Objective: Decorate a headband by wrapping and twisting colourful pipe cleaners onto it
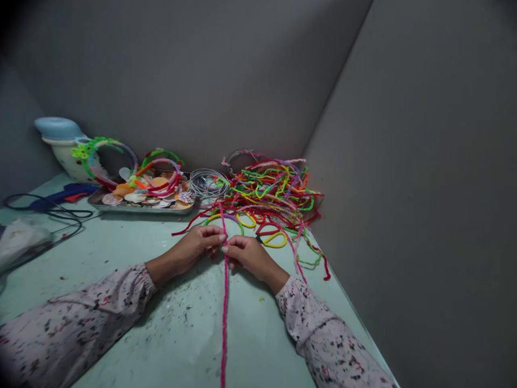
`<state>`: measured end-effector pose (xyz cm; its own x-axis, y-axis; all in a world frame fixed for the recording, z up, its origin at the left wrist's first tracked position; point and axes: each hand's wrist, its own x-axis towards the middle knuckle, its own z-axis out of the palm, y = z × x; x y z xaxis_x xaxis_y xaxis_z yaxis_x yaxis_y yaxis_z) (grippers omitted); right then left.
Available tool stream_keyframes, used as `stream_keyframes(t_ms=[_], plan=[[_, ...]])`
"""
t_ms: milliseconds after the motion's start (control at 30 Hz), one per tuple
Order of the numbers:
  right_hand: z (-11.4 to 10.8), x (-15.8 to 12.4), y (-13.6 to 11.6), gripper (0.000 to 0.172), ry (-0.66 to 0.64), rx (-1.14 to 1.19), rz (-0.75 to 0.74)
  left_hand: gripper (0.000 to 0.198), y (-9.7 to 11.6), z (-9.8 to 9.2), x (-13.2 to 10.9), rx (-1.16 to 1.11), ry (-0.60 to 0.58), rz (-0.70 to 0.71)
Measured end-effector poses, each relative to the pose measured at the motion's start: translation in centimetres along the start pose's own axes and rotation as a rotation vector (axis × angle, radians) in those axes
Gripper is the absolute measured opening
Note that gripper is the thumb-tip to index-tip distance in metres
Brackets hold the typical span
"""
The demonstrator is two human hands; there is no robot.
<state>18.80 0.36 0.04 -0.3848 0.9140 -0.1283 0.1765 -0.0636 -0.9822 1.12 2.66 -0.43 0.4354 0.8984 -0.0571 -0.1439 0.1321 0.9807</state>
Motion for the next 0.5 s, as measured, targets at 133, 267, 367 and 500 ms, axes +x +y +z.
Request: stream_keyframes(t_ms=[133,267,367,500], plan=[[0.01,0.0,0.24,0.027,-0.01,-0.011,-0.007,0.021,-0.13,-0.1,0.06,-0.029,-0.019,-0.033],[0.0,0.02,0.46,0.025,-0.005,-0.021,-0.014,0.021,-0.08,-0.07,-0.03,-0.058,-0.032,-0.049],[-0.08,0.05,0.56,0.025,-0.009,-0.025,-0.019,0.022,0.03,0.06,-0.16,-0.049,-0.039,-0.021],[-0.22,0.03,0.47,0.025,-0.05,-0.018,-0.019,0.025,0.01,0.1,-0.18,-0.025,-0.009,0.004]])
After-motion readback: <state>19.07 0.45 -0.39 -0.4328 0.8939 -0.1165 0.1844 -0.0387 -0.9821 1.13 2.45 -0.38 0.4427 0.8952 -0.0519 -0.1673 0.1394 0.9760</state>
